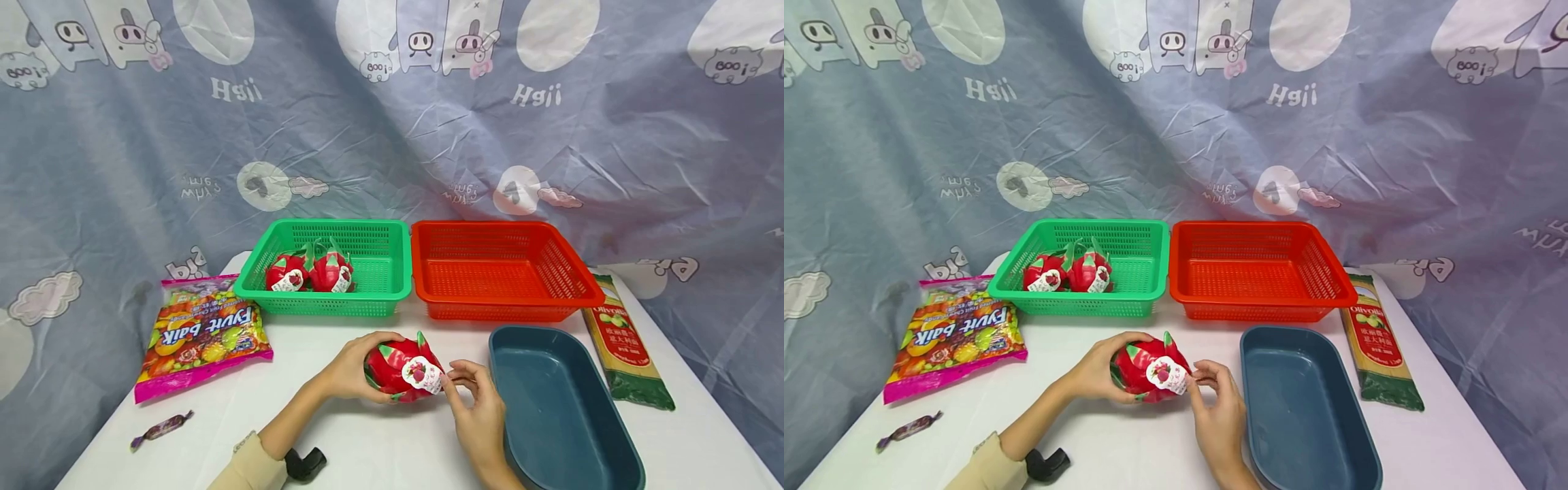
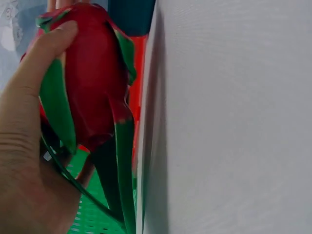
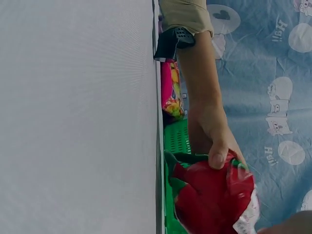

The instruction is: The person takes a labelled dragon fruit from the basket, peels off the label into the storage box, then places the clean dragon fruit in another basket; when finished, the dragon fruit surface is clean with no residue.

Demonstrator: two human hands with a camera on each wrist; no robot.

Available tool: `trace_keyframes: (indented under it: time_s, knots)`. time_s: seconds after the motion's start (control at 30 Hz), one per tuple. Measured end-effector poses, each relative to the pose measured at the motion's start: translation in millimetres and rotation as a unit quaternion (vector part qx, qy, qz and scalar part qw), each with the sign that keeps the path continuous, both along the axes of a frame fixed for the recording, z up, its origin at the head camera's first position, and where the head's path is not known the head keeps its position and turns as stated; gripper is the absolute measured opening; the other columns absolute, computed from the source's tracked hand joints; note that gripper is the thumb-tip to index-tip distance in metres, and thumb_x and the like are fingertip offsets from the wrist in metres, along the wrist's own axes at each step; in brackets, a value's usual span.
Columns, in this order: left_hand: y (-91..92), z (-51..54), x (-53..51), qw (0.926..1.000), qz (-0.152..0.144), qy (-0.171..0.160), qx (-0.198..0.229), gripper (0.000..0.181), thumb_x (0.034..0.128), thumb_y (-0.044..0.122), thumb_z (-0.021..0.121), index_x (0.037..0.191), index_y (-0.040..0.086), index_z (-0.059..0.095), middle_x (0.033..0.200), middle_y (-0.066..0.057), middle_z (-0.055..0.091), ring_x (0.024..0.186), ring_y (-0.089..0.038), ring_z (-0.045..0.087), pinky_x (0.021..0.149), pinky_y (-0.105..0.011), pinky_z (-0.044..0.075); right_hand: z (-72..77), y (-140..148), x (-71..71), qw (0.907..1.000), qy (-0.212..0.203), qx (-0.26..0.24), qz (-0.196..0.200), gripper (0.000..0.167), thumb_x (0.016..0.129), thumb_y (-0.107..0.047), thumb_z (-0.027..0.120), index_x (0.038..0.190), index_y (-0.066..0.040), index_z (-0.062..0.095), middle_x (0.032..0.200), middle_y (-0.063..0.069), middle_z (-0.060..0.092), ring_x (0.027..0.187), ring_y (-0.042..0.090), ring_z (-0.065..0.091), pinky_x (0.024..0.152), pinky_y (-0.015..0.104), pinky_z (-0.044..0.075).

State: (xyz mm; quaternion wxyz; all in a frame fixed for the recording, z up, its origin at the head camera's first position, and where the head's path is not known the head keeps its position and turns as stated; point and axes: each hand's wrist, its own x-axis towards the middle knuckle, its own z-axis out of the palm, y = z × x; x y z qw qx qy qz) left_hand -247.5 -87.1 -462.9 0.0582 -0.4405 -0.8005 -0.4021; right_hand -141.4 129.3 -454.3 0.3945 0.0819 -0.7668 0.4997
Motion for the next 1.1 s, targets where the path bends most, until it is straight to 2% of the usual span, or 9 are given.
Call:
trace_keyframes:
  time_s: [0.1,0.17,0.23,0.33,0.43,0.53,0.67,0.83,1.1]
  knots:
    - [-2.4,-2.3,-1.2,0.9999,0.009,0.003,-0.009,0.084,0.0571,0.040,0.085,0.130,0.031,0.043,0.123,0.016,0.051,0.109,-0.006,0.049,0.085,-0.033,0.046,-1.8,2.9,-2.3,0.9974,-0.029,0.047,-0.046,0.036,0.069,-0.001,0.080,0.101,-0.012,0.068,0.083,0.000,0.060,0.073,0.015,0.063,0.069,0.019,0.048]
    - [-3.6,-4.1,-1.4,0.9998,0.012,0.004,-0.012,0.085,0.0571,0.039,0.085,0.130,0.031,0.043,0.124,0.016,0.051,0.110,-0.006,0.049,0.086,-0.034,0.046,-2.2,3.7,-2.4,0.9959,-0.053,0.057,-0.046,0.038,0.068,-0.005,0.081,0.103,-0.016,0.070,0.086,-0.003,0.063,0.075,0.015,0.065,0.070,0.021,0.048]
    - [-4.3,-5.3,-0.9,0.9998,0.014,0.005,-0.014,0.085,0.0574,0.040,0.085,0.131,0.031,0.043,0.125,0.015,0.051,0.110,-0.007,0.048,0.086,-0.035,0.046,-2.9,3.4,-2.3,0.9961,-0.070,0.050,-0.022,0.039,0.069,-0.006,0.081,0.105,-0.014,0.070,0.091,-0.003,0.067,0.077,0.016,0.066,0.071,0.021,0.050]
    - [-4.2,-5.3,0.6,0.9998,0.014,0.005,-0.014,0.085,0.0576,0.042,0.085,0.131,0.031,0.042,0.125,0.014,0.051,0.111,-0.007,0.048,0.087,-0.036,0.045,-4.9,3.6,-2.3,0.9969,-0.067,0.040,-0.001,0.041,0.068,-0.003,0.080,0.107,-0.012,0.070,0.090,-0.003,0.069,0.075,0.013,0.067,0.072,0.018,0.049]
    - [-3.0,-3.8,2.3,0.9998,0.014,0.005,-0.012,0.085,0.0575,0.043,0.084,0.131,0.032,0.043,0.125,0.015,0.051,0.111,-0.007,0.048,0.087,-0.037,0.045,-5.5,4.0,-3.1,0.9978,-0.044,0.047,-0.015,0.040,0.068,-0.001,0.080,0.105,-0.014,0.071,0.080,-0.008,0.068,0.069,0.006,0.065,0.073,0.013,0.047]
    - [-1.9,-3.0,3.3,0.9997,0.020,0.010,-0.014,0.085,0.0570,0.044,0.084,0.130,0.032,0.043,0.125,0.016,0.050,0.111,-0.006,0.047,0.088,-0.037,0.044,-5.4,4.2,-3.9,0.9967,-0.036,0.062,-0.039,0.038,0.067,-0.001,0.081,0.101,-0.016,0.073,0.073,-0.014,0.064,0.066,0.001,0.063,0.068,0.012,0.045]
    - [-0.8,-2.7,2.9,0.9991,0.023,0.031,-0.021,0.084,0.0565,0.043,0.084,0.130,0.031,0.044,0.126,0.016,0.050,0.113,-0.006,0.047,0.089,-0.039,0.043,-4.7,3.2,-3.4,0.9947,-0.065,0.063,-0.049,0.033,0.068,-0.002,0.081,0.097,-0.016,0.074,0.070,-0.015,0.061,0.063,-0.001,0.061,0.060,0.017,0.043]
    - [0.4,-3.9,0.0,0.9980,0.016,0.057,-0.022,0.085,0.0552,0.043,0.085,0.129,0.031,0.045,0.126,0.015,0.050,0.114,-0.006,0.047,0.090,-0.036,0.043,-2.6,1.2,-1.2,0.9913,-0.104,0.057,-0.056,0.029,0.069,-0.004,0.080,0.095,-0.015,0.074,0.068,-0.014,0.061,0.062,-0.001,0.060,0.057,0.022,0.042]
    - [-0.9,-5.4,-1.8,0.9977,0.014,0.056,-0.034,0.084,0.0565,0.046,0.083,0.129,0.032,0.045,0.125,0.016,0.051,0.111,-0.005,0.049,0.087,-0.034,0.046,0.8,-1.4,2.9,0.9898,-0.116,0.066,-0.051,0.023,0.069,-0.001,0.080,0.085,-0.016,0.076,0.070,-0.013,0.061,0.066,0.002,0.060,0.058,0.027,0.049]
